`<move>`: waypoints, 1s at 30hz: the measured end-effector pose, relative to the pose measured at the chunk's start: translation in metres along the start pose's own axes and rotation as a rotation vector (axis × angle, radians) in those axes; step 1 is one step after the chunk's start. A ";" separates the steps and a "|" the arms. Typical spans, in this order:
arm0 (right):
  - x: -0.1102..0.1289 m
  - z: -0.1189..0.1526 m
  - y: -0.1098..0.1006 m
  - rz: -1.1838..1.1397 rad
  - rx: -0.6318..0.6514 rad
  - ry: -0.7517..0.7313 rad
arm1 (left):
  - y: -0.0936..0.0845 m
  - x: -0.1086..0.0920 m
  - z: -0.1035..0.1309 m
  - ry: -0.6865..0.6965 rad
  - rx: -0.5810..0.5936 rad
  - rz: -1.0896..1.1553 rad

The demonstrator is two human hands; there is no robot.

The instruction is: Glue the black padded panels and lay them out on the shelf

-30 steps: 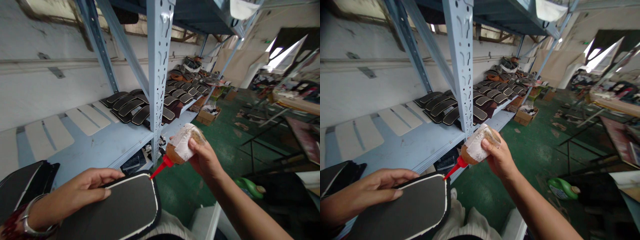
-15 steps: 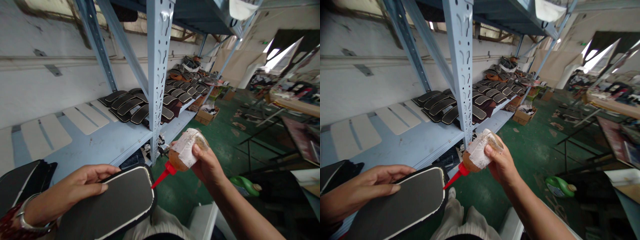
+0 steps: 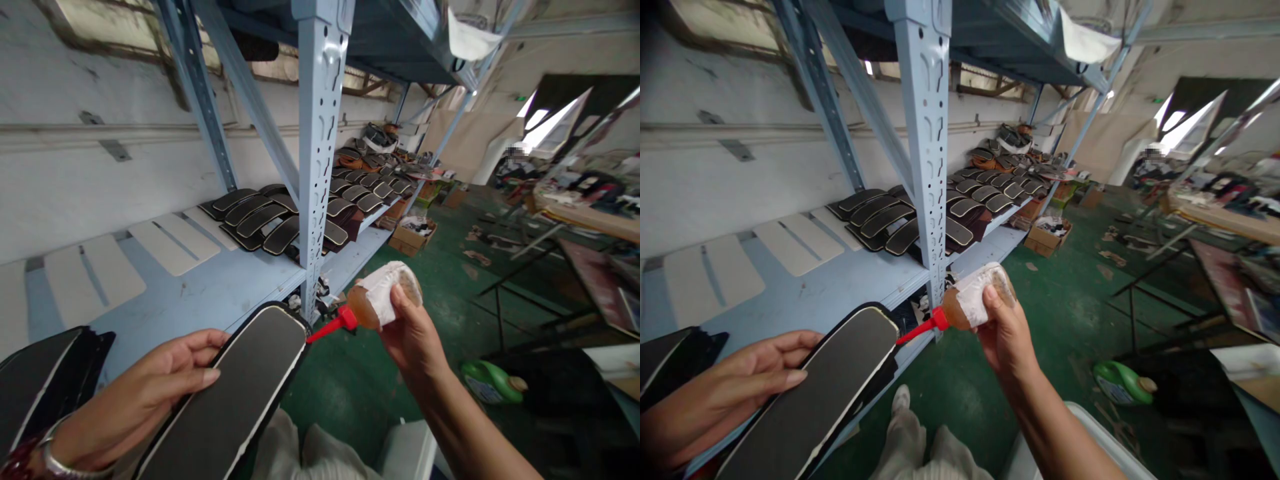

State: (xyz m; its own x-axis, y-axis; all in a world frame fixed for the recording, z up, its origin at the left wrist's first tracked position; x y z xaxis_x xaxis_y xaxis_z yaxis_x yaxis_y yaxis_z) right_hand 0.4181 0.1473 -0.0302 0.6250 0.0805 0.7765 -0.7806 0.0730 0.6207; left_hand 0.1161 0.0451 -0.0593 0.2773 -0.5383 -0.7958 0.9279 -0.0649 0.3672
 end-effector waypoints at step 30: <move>-0.042 0.025 0.006 0.065 -0.009 0.036 | 0.000 -0.006 -0.016 0.087 -0.139 0.090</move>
Point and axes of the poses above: each hand's wrist, its own z-axis away from the middle knuckle, its own y-axis out of the palm, x = y × z, the point moved 8 cm from there along -z, towards the middle knuckle, and after that the axes turned 4 degrees about y, right-handed, at the moved point
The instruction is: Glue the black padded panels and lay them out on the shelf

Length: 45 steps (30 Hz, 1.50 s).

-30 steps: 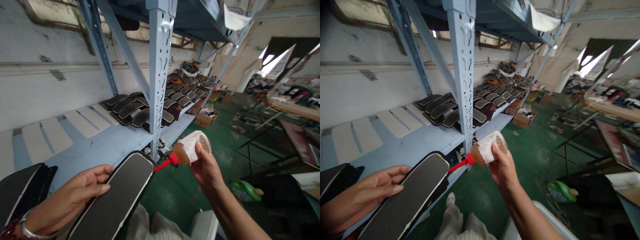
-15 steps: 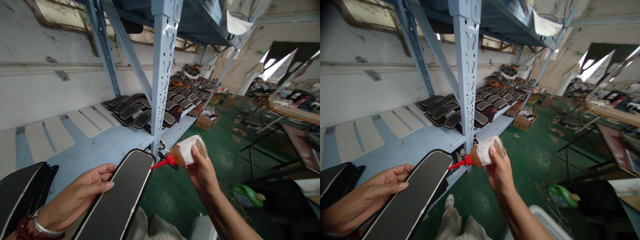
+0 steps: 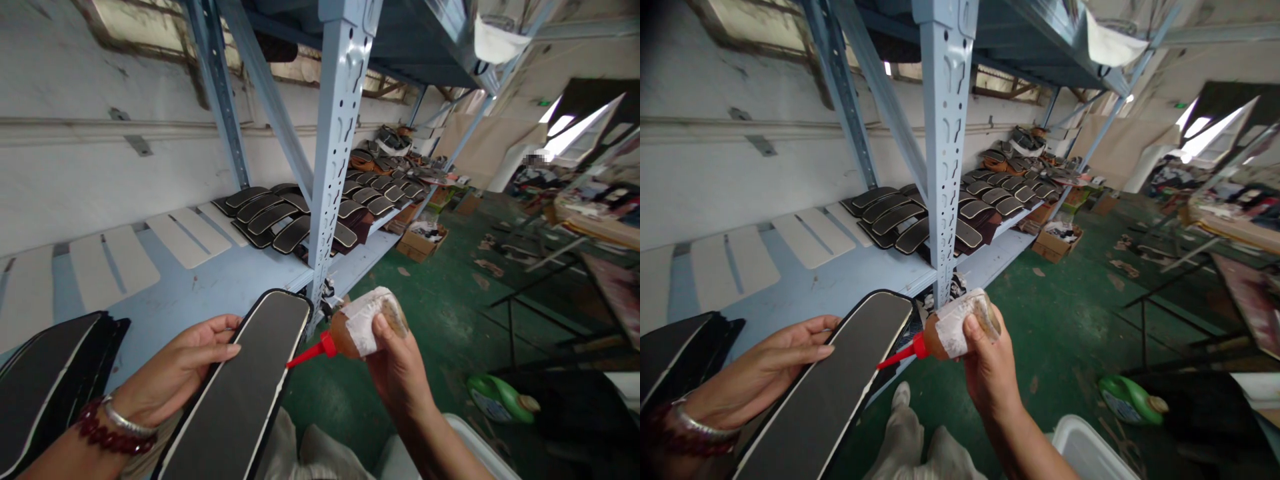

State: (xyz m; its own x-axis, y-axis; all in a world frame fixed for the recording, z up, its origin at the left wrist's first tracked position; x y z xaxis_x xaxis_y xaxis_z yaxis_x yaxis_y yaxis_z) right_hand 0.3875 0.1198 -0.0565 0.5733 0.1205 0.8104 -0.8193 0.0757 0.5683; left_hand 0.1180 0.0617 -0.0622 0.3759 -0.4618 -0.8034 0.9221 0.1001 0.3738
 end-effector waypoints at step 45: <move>0.011 0.010 -0.015 -0.037 0.001 -0.118 | -0.042 0.022 -0.020 0.134 -0.482 0.383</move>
Point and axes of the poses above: each hand's wrist, its own z-axis away from the middle knuckle, its own y-axis out of the palm, x = y × z, the point moved 8 cm from there along -z, towards the middle knuckle, and after that the axes turned 4 degrees about y, right-handed, at the moved point
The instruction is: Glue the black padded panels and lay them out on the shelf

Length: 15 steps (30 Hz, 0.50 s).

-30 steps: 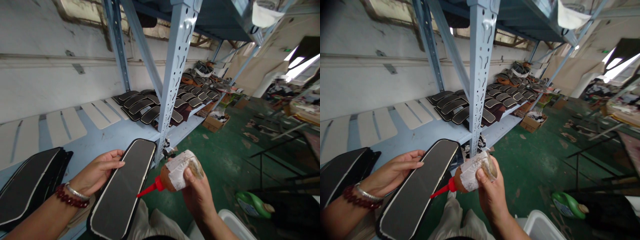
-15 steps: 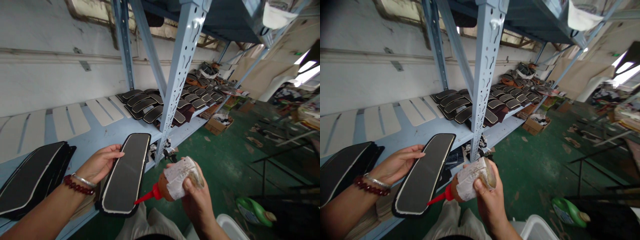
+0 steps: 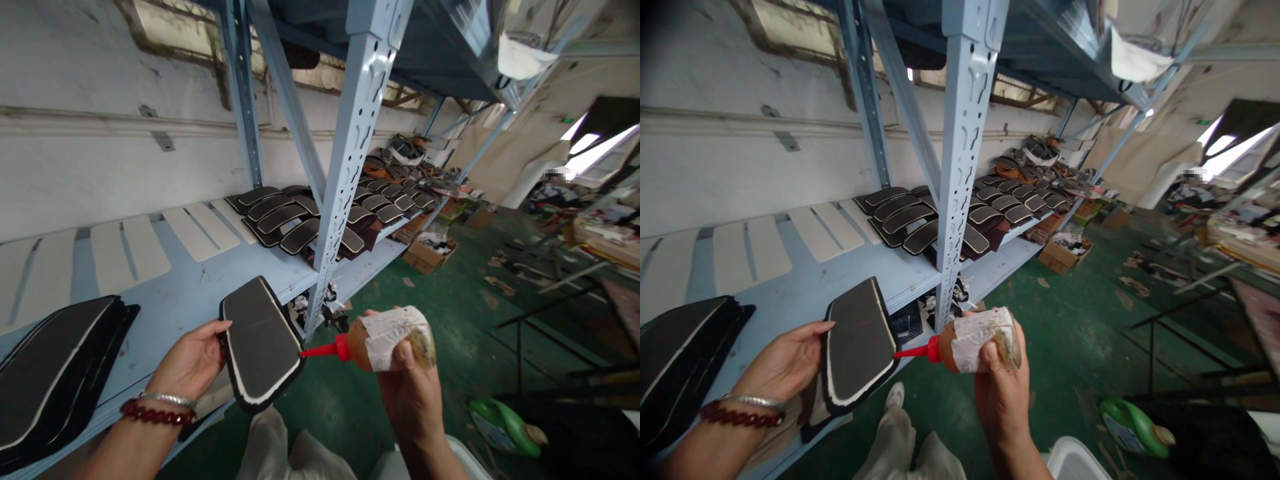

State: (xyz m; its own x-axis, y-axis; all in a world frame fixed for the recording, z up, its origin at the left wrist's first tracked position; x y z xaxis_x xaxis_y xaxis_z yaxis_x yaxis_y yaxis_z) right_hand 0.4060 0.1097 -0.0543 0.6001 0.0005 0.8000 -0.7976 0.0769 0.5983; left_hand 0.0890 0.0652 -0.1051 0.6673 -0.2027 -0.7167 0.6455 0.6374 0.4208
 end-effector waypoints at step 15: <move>-0.006 0.006 -0.015 -0.004 -0.060 -0.051 | 0.004 0.019 0.006 0.059 -0.109 0.295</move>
State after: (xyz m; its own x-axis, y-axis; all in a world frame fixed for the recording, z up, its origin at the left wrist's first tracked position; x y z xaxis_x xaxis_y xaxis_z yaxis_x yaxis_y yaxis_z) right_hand 0.4141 0.1029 -0.0678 0.5980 -0.0511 0.7999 -0.7893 0.1360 0.5988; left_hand 0.1068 0.0596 -0.1140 0.7949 0.0438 -0.6052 0.3820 0.7389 0.5552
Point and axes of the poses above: each hand's wrist, its own z-axis away from the middle knuckle, its own y-axis out of the palm, x = y × z, the point moved 8 cm from there along -z, towards the middle knuckle, and after that the axes turned 4 degrees about y, right-handed, at the moved point
